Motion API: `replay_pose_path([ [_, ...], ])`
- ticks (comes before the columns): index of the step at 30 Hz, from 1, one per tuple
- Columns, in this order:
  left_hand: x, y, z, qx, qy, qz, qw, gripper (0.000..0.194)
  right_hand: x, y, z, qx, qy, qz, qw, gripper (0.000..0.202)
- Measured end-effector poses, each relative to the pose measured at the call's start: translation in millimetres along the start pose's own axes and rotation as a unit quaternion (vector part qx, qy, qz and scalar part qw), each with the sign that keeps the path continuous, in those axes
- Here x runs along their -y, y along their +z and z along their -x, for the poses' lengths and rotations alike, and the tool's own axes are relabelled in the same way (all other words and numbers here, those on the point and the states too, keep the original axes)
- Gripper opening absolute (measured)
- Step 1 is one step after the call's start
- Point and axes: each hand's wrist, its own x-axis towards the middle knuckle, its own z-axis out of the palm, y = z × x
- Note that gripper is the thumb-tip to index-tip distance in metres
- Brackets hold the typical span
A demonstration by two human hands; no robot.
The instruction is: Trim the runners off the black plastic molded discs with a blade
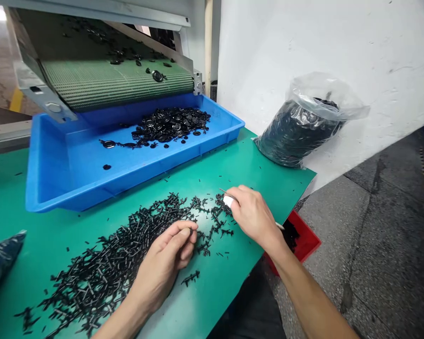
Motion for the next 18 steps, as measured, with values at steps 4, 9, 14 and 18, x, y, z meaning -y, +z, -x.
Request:
replay_pose_path([
  [4,-5,1.8,0,0.022,-0.019,0.047,0.998,0.025,-2,-2,-36,0.084,-0.054,0.094,0.991,0.036],
  [9,-4,-0.5,0,0.036,-0.028,0.067,0.997,0.038,4,-4,-46,0.118,-0.082,0.108,0.984,0.028],
  [14,1,-0.4,0,0.05,-0.01,0.091,0.994,0.05,4,-2,-33,0.097,-0.087,0.081,0.988,0.025],
  [18,1,1.9,2,0.03,0.007,0.102,0.994,0.058,2,-2,-21,0.07,-0.08,0.026,0.994,0.022],
])
